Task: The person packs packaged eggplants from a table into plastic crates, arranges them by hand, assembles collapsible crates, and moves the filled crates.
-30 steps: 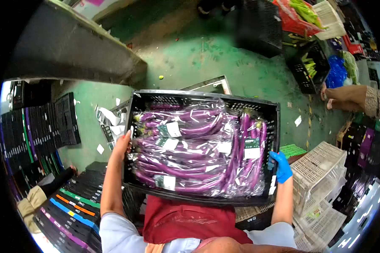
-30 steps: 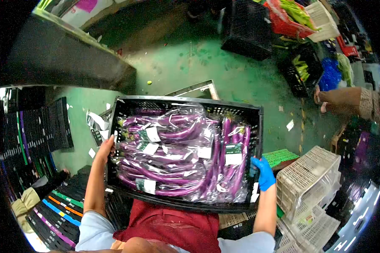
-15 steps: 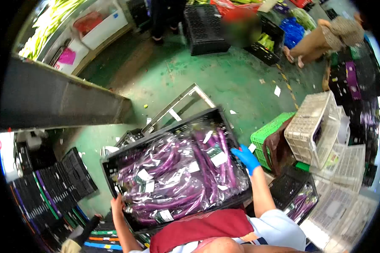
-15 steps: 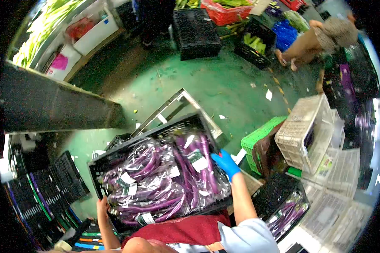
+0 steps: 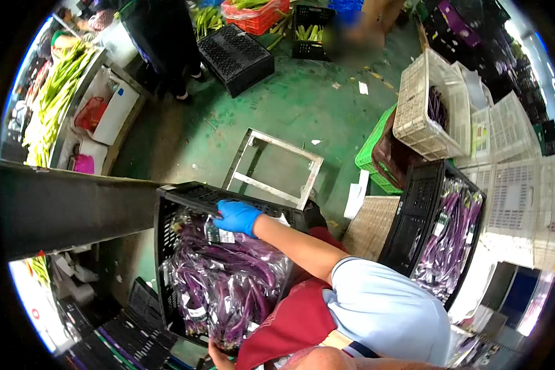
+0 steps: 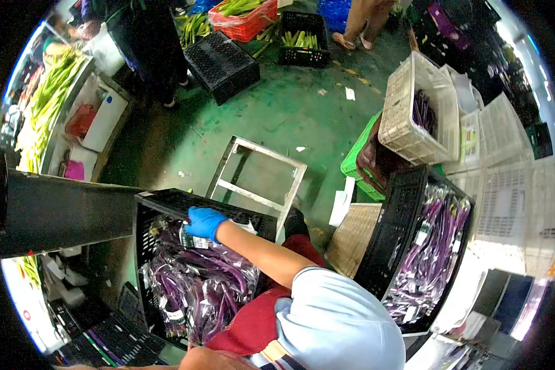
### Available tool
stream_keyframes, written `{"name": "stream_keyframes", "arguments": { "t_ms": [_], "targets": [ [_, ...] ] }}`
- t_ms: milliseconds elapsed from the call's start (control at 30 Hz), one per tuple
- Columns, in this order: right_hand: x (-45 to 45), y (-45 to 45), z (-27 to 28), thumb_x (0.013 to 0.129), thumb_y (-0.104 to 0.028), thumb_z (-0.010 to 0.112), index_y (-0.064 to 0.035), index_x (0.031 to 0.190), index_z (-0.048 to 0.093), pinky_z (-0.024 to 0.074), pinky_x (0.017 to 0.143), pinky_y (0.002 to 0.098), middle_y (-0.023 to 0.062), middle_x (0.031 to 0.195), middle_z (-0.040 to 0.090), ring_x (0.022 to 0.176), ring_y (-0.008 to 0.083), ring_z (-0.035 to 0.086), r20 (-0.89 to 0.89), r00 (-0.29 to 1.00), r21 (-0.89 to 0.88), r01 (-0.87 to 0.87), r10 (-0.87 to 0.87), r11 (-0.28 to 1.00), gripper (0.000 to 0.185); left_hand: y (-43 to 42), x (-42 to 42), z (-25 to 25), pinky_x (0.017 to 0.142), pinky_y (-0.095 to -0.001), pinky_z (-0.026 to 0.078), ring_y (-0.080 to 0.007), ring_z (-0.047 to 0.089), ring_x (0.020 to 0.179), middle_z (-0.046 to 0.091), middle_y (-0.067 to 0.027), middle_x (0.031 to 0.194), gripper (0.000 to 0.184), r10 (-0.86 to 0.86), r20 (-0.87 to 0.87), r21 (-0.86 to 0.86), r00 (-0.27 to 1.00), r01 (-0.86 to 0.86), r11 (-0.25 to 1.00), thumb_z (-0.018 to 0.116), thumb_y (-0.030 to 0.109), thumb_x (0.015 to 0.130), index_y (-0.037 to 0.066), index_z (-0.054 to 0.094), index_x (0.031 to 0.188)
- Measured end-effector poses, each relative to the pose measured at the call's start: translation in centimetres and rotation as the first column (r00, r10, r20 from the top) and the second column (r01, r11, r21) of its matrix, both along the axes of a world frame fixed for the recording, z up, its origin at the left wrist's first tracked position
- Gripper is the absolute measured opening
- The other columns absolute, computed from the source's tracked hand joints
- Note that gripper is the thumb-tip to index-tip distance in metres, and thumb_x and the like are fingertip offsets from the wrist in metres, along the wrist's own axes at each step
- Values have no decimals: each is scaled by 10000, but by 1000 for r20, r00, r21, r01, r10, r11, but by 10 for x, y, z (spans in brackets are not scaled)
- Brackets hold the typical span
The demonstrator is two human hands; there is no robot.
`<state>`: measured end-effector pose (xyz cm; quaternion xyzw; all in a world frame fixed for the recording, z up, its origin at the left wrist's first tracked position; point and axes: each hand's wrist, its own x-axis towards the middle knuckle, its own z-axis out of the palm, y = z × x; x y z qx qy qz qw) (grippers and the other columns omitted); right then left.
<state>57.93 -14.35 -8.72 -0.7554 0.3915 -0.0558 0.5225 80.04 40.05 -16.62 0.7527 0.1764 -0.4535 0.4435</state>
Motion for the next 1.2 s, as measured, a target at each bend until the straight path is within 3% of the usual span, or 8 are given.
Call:
{"name": "stream_keyframes", "arguments": {
  "t_ms": [467,533,633,667,700,767,967,1200],
  "targets": [
    [-69,-30,-10,771,-495,487,-1,905,525,446,693,420,225,817,582,775,381,573,-48,983,99,183,-179,978,514,-90,24,0,372,-287,300,-130,352,377,361,9,455,293,119,206,91,971,-140,986,563,247,793,113,409,582],
    [-99,-45,-85,762,-516,516,3,868,518,418,598,387,182,736,576,632,279,546,91,947,196,286,-308,938,530,-129,28,-2,363,-271,274,-121,333,375,338,15,458,221,54,229,93,972,-77,993,541,186,804,117,416,634],
    [-160,-76,-35,754,-434,589,35,929,510,436,656,347,132,827,584,739,166,518,3,911,181,405,-413,896,506,-215,21,-1,337,-266,246,-102,327,363,336,20,474,192,35,289,94,957,-65,993,609,172,749,119,424,755],
    [-171,-89,-15,786,-346,588,39,1021,514,431,703,305,79,871,572,774,153,499,11,888,299,436,-460,849,457,-226,34,-26,328,-260,232,-90,321,364,342,27,487,185,-10,263,62,965,-6,998,609,157,746,117,429,756],
    [-188,-105,-43,787,-318,593,21,1022,525,431,697,300,66,878,575,765,136,495,-55,880,134,474,-471,870,418,-254,28,-32,322,-255,225,-83,317,360,339,33,490,193,5,270,62,963,-22,998,610,140,739,113,419,745],
    [-202,-135,-12,783,-300,599,10,987,538,432,647,311,37,796,566,716,133,489,10,847,332,498,-531,801,377,-314,4,-34,321,-244,208,-78,296,351,328,44,494,161,20,203,-8,979,-19,1000,609,125,734,107,451,757],
    [-260,-221,-48,769,-186,593,-56,969,547,405,526,257,7,814,563,657,103,502,-214,783,214,621,-584,754,244,-385,-78,-145,371,-270,280,-123,369,406,452,2,572,209,-58,-7,67,998,58,996,638,217,718,85,523,832],
    [-301,-309,-127,749,-158,577,-112,868,531,325,366,233,-22,583,491,429,79,425,-308,804,102,560,-509,823,136,-405,-164,-236,369,-260,301,-124,411,434,513,-9,614,148,170,-204,-116,964,-196,974,637,191,748,84,534,745]
  ]
}}
